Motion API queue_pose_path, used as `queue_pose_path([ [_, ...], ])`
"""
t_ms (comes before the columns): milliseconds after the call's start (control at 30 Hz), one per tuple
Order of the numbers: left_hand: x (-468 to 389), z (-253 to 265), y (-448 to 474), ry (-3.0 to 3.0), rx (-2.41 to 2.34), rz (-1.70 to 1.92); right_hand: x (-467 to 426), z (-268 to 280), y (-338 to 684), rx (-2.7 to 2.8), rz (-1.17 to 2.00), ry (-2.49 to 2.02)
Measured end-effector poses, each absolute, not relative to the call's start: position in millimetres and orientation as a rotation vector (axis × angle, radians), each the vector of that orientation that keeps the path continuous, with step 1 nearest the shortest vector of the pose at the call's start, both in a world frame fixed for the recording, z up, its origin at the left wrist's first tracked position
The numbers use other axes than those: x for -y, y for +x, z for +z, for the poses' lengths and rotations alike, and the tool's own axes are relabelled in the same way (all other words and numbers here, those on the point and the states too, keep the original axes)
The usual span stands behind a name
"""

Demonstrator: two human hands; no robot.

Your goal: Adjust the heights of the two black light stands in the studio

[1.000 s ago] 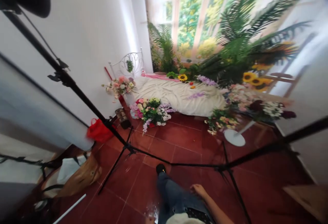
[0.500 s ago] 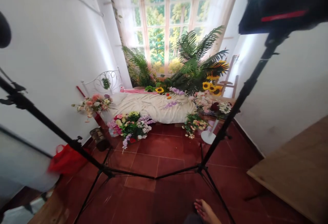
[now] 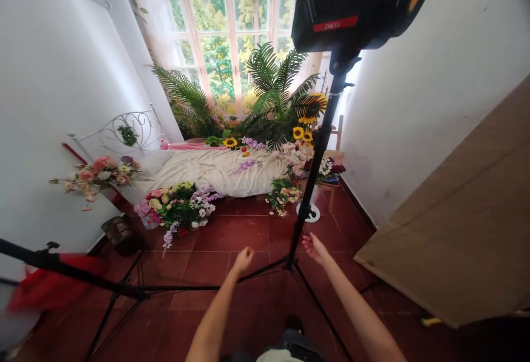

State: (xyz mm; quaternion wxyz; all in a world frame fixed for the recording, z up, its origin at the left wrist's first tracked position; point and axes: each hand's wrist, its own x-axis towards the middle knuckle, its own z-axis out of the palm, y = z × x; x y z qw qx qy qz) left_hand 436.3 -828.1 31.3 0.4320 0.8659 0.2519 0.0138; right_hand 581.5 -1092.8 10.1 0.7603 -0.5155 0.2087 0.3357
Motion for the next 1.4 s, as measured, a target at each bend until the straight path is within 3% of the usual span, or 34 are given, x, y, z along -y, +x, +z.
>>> queue_pose_path([
  [133, 870.1, 101.4, 540.2, 2.015, -0.178, 0.278, 1095.5, 55.6, 641.5, -0.281, 0.880, -0.949],
  [267, 927.0, 189.3, 615.4, 1.852, 0.089, 0.506, 1099.8, 66.9, 660.6, -0.206, 0.994, -0.667],
  [500, 997.4, 313.9, 650.2, 1.722, 0.080, 1.187, 1117.2, 60.6, 667.6, 0.037, 1.115, -0.302],
  [600, 1011.8, 349.7, 658.1, 1.699, 0.146, 1.255, 1123.8, 60.2, 668.6, 0.105, 1.083, -0.308],
  [1000, 1033.5, 357.5, 704.4, 1.311, 0.075, 0.720, 1133.8, 58.1, 669.7, 0.223, 0.934, -0.588],
  [1233, 1034.1, 356.2, 714.3, 1.362, 0.037, 0.791, 1136.4, 51.0, 679.2, 0.219, 1.039, -0.442],
  [1400, 1033.0, 352.3, 720.6, 1.398, 0.026, 0.817, 1138.1, 51.9, 687.3, 0.329, 0.979, -0.809],
])
